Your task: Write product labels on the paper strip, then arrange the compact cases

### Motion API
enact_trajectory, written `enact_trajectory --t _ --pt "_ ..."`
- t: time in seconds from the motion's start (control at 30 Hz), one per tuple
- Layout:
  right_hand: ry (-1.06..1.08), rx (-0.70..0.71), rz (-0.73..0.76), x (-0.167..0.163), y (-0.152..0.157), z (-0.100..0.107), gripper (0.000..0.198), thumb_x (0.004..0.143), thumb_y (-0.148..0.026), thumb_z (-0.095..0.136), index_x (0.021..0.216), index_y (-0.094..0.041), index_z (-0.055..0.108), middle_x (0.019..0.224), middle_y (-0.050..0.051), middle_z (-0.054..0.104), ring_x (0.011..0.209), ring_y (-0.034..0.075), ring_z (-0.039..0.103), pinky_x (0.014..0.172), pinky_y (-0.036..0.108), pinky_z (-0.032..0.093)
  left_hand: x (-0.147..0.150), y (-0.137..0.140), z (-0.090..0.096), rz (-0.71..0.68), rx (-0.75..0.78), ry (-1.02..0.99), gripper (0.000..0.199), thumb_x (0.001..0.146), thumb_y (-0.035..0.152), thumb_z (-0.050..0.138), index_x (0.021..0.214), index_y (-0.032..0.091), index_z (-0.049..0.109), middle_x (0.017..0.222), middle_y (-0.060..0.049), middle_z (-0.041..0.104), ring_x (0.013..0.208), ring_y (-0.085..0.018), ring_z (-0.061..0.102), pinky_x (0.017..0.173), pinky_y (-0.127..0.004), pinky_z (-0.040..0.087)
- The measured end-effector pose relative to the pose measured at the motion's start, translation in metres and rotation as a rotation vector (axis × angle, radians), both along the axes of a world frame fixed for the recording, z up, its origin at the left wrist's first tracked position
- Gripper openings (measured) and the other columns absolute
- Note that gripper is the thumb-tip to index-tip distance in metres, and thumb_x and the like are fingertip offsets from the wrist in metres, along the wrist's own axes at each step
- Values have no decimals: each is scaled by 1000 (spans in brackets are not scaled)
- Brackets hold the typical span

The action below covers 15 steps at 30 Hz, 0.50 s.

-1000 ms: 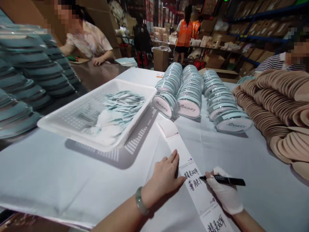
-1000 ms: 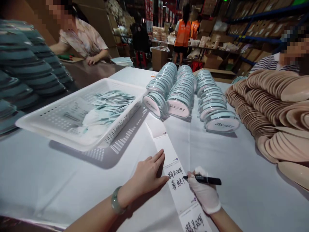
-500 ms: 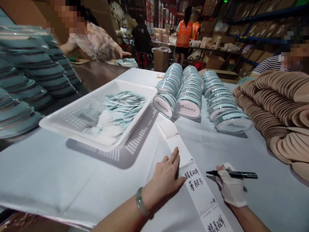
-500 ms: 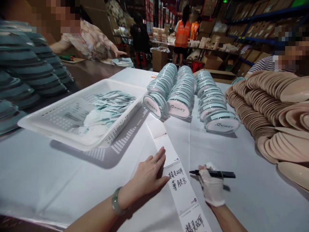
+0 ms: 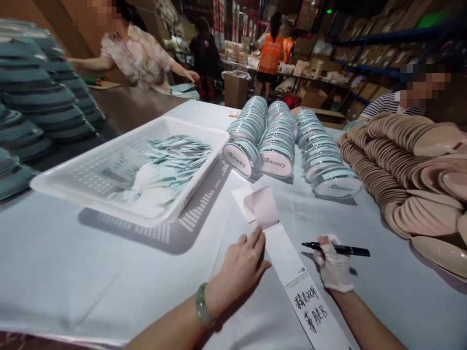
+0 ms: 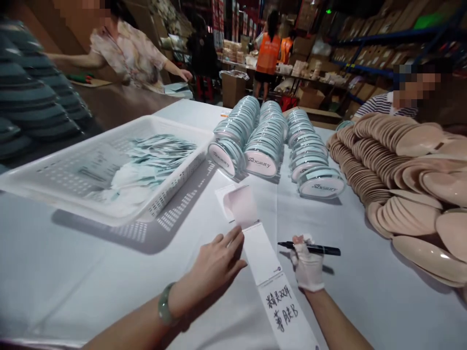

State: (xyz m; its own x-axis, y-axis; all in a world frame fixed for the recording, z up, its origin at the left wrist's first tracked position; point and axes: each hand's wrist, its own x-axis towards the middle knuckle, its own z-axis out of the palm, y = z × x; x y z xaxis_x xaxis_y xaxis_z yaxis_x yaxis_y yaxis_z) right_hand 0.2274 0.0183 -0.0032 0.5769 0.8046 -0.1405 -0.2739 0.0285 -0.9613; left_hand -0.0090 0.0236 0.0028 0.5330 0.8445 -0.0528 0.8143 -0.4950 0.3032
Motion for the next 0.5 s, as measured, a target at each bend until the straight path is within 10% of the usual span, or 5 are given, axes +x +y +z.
enact_trajectory --t 0.37,0.5 --pt "-333 -167 486 -41 2 25 57 55 -63 87 65 -21 48 46 -9 43 39 5 33 36 20 30 6 0 8 -10 -54 -54 43 100 49 49 133 21 53 122 -9 67 103 -29 64 79 -40 56" --pt "-483 -101 452 -50 5 -1 53 62 -63 80 61 -23 46 53 -5 48 46 10 45 47 27 47 5 4 5 47 -28 -40 59 90 59 61 132 19 55 152 -13 50 112 -32 61 78 -41 58"
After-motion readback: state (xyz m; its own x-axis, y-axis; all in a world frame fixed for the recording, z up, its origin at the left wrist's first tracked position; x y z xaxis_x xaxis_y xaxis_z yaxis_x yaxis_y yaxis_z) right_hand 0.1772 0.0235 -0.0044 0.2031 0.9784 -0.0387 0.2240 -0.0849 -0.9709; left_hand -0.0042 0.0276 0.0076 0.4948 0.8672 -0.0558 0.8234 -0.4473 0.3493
